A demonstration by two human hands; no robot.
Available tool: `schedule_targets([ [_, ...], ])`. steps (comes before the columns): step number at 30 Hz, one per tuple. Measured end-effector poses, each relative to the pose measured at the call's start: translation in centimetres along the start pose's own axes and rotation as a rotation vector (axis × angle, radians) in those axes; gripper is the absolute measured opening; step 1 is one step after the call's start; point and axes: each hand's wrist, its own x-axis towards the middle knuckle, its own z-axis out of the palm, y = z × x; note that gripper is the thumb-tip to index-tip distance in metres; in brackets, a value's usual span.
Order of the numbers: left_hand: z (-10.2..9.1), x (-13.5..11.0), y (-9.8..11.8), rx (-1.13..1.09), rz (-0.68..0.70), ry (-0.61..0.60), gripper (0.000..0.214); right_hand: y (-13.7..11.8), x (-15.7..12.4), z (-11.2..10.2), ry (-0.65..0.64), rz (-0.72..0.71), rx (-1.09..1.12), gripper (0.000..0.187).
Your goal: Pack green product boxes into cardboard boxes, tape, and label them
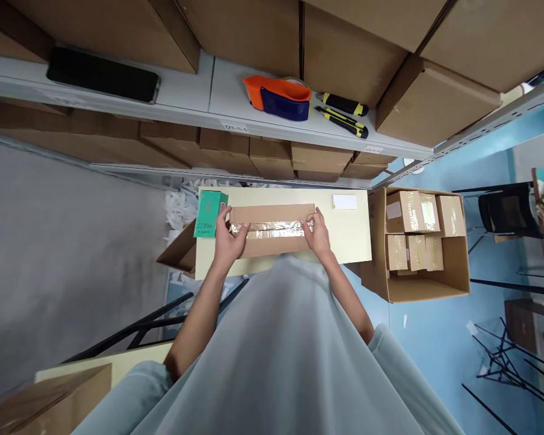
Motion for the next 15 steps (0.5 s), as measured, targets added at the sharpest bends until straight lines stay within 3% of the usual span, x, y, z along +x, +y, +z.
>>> schedule_targets([
  [5,0.3,-0.7,0.0,0.003,-0.053,-0.117,0.096,-0.2,0.2,-0.3,-0.061,0.073,0.009,0.030],
  [15,2.3,1.1,-0.6,0.007,-0.053,-0.242,0.098,0.0,-0.4,-1.5,-0.002,0.095,-0.119,0.030],
])
